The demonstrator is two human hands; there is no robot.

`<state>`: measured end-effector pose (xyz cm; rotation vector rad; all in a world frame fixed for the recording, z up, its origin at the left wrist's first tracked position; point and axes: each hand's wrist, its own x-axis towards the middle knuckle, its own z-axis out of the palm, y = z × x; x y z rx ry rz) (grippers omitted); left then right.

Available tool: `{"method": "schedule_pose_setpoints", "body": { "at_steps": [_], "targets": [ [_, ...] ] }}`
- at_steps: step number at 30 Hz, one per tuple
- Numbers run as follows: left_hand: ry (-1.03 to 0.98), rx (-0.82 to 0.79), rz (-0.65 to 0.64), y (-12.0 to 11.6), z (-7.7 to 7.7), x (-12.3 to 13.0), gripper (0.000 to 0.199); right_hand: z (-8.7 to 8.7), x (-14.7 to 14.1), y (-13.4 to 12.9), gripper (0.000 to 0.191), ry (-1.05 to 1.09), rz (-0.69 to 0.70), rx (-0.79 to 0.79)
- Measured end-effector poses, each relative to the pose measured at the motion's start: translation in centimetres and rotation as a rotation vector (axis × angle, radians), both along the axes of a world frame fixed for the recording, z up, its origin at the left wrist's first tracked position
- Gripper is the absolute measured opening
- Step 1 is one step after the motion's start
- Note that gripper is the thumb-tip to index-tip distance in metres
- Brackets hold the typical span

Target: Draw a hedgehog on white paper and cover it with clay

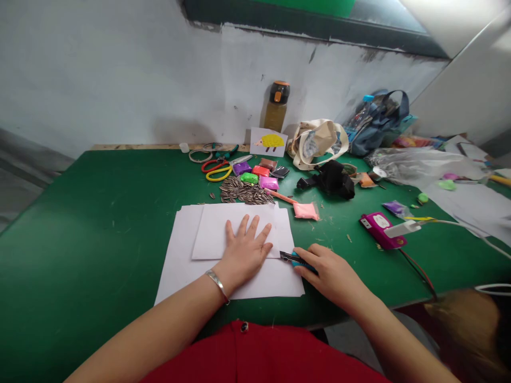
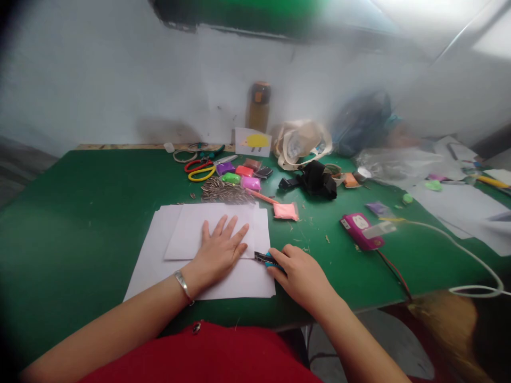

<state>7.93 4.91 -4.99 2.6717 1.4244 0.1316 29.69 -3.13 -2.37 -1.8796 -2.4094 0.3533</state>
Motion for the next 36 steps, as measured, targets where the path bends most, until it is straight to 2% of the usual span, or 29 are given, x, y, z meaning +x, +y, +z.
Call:
{"method": "schedule_pose_setpoints", "body": {
  "at_steps": [10, 19, 27, 32, 36],
  "targets": [
    [0.004, -0.013, 0.009, 0.0, 0.1, 0.1, 0.049, -0.3, 0.7, -0.7, 0.034, -0.002, 0.006, 0.012],
    [0.002, -0.014, 0.006, 0.1, 0.2, 0.1, 0.048, -0.5, 0.2, -1.6, 0.038, -0.011, -0.102, 0.063],
    [-0.010, -0.030, 0.015, 0.0, 0.3, 0.2, 0.047, -0.4, -2.7, -1.1, 0.034, -0.023, -0.090, 0.113],
    [-0.015, -0.043, 0.023, 0.1, 0.1, 0.2, 0.047, -0.7, -2.7, -1.6, 0.035, -0.011, -0.067, 0.142],
    [-0.018, -0.043, 0.029, 0.1, 0.1, 0.2, 0.047, -0.6, -3.4, -1.7, 0.033, -0.041, -0.104, 0.129]
  ]
}}
